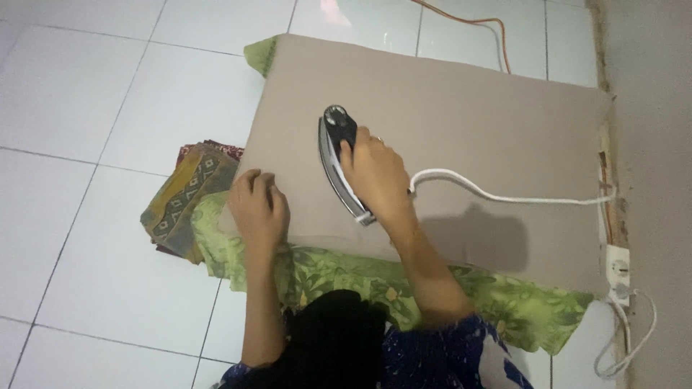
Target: Ironing a light-colored fabric pillowcase on a flat surface.
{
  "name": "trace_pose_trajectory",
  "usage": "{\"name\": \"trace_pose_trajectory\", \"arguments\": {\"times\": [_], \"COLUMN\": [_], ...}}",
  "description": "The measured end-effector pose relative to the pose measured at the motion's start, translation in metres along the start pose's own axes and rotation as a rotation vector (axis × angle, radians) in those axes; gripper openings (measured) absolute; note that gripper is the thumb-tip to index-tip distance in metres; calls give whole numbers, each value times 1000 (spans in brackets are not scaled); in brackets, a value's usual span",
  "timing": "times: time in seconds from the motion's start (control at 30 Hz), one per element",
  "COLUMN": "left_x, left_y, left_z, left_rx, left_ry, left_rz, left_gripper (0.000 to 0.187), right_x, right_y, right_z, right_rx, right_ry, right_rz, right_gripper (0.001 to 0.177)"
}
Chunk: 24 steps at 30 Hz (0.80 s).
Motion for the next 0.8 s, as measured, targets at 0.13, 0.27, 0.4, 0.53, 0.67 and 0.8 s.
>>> {"name": "trace_pose_trajectory", "arguments": {"times": [0.13, 0.27, 0.4, 0.53, 0.67, 0.8], "left_x": [15, 15, 24, 43, 48, 57], "left_y": [2, 9, 10, 9, 12, 12], "left_z": [1, -21, -39, -26, -23, -21], "left_rx": [0, 35, 159, 273, 245, 381], "left_ry": [-48, -83, -179, -169, -170, -17], "left_rz": [20, 71, 27, 1, 28, -94], "left_gripper": [29, 27, 31, 24, 22, 22], "right_x": [-4, 3, 15, 24, 11, -12], "right_y": [-14, 13, 49, 66, 39, -4], "right_z": [-26, -40, -45, -46, -48, -54], "right_rx": [-114, -59, 11, 52, 100, 61], "right_ry": [-23, -7, -10, 57, 30, 25], "right_rz": [-231, -316, -462, -435, -410, -468], "right_gripper": [36, 38, 42, 42, 42, 41]}}
Point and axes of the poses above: each hand's wrist, its own y-axis away from the middle knuckle, its own x-axis out of the back of the hand, z = x × y, the point moved 1 cm from there along -y, towards the middle knuckle, and after that the axes turned 3 degrees about y, right-handed, at the moved point
